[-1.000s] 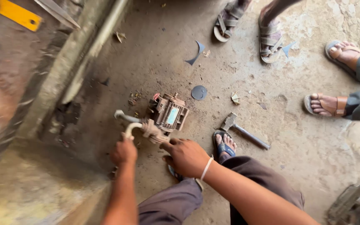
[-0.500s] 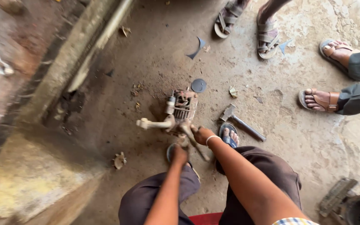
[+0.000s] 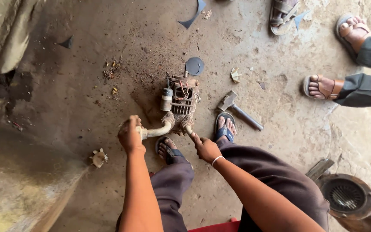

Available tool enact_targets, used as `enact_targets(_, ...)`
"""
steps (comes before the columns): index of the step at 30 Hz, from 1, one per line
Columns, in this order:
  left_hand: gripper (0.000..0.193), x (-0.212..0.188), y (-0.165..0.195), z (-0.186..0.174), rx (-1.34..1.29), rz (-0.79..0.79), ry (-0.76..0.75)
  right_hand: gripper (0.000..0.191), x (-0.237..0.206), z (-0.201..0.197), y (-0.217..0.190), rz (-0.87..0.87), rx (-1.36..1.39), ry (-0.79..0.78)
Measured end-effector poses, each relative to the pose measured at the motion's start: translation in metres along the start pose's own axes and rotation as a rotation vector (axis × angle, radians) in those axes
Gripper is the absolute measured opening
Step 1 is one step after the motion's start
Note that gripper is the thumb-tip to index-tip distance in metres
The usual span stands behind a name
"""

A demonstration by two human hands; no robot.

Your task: The person disassembles a small electric motor using a wrench, hammer, and chisel. They remove bolts, strike components to separate parts, and handle the motor housing and internal components on the floor.

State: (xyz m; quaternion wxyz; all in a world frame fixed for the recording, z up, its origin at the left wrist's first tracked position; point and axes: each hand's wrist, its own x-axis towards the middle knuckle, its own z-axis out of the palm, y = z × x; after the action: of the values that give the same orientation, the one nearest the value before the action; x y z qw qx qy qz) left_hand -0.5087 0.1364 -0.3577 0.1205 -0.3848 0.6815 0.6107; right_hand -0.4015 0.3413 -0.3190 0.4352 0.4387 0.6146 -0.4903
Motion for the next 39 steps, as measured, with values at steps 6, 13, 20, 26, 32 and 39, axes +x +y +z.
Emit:
enact_targets(6,0.032,-0.013,0.015,0.01,-0.394,-0.278,0.118,0.074,-0.009,-0.008,0.013,-0.219,-0.358,0.149)
enact_targets(13,0.021,-0.085,0.038,-0.005,-0.459,-0.342,0.158,0.059,-0.061,-0.081,0.003,-0.391,-0.81,0.217)
enact_targets(20,0.039,-0.105,0.022,0.001,-0.272,-0.197,-0.073,0.044,-0.085,-0.08,0.002,-0.378,-0.777,0.337)
enact_targets(26,0.023,-0.07,0.016,0.02,0.601,0.2,0.083,0.024,-0.05,-0.063,-0.028,-0.569,-1.161,0.471)
enact_targets(32,0.056,-0.052,0.038,0.027,1.717,0.453,-0.346,0.02,-0.038,-0.058,-0.048,-0.818,-1.304,0.501)
enact_targets(39,0.082,-0.074,0.023,0.011,1.88,0.576,-0.444,0.026,-0.044,-0.041,-0.035,-1.255,-1.292,0.724)
